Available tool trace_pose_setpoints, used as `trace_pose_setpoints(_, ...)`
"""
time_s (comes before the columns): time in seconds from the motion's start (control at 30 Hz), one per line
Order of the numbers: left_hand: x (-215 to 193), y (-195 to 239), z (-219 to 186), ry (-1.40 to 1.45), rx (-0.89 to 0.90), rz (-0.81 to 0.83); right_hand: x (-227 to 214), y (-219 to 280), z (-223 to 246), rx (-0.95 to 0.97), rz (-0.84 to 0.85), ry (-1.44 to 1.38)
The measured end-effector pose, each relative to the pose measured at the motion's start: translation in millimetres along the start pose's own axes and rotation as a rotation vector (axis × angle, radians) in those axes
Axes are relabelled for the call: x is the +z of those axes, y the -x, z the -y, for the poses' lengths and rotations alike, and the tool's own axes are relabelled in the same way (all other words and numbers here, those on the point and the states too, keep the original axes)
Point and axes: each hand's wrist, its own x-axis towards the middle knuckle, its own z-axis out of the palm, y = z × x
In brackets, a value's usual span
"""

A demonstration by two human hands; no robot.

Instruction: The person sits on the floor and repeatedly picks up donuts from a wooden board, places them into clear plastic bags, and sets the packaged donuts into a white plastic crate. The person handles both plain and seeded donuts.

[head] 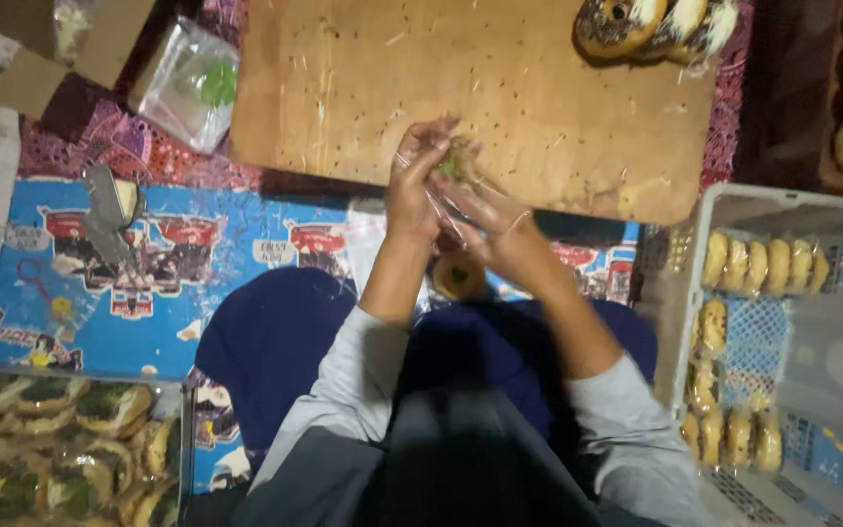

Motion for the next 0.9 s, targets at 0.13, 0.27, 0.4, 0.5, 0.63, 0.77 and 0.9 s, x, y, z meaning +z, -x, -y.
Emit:
trace_pose_setpoints(0.13,-27,-42,3,0.083,0.068,0.002,-100,-52,-52,0.242,-0.067,-0.094)
trace_pose_setpoints(0.27,4,-56,1,0.136,-0.007,-0.347,-145,-105,-82,0.378,0.014,0.133)
trace_pose_setpoints(0.4,37,-76,25,0.199,0.066,-0.035,-59,-96,-75,-0.022,0.09,0.276)
trace_pose_setpoints(0.5,31,-90,30,0.032,0.009,-0.074,-50,-83,-76,-0.223,0.123,0.24)
trace_pose_setpoints(0.63,8,-95,16,0.233,-0.054,-0.192,-130,-95,-117,0.424,0.02,0.303)
trace_pose_setpoints(0.77,12,-88,-1,0.485,-0.132,-0.154,-174,-116,-174,0.554,0.126,0.733)
trace_pose_setpoints(0.9,19,-78,-8,0.605,-0.176,-0.265,-164,-120,-199,0.333,0.067,0.703)
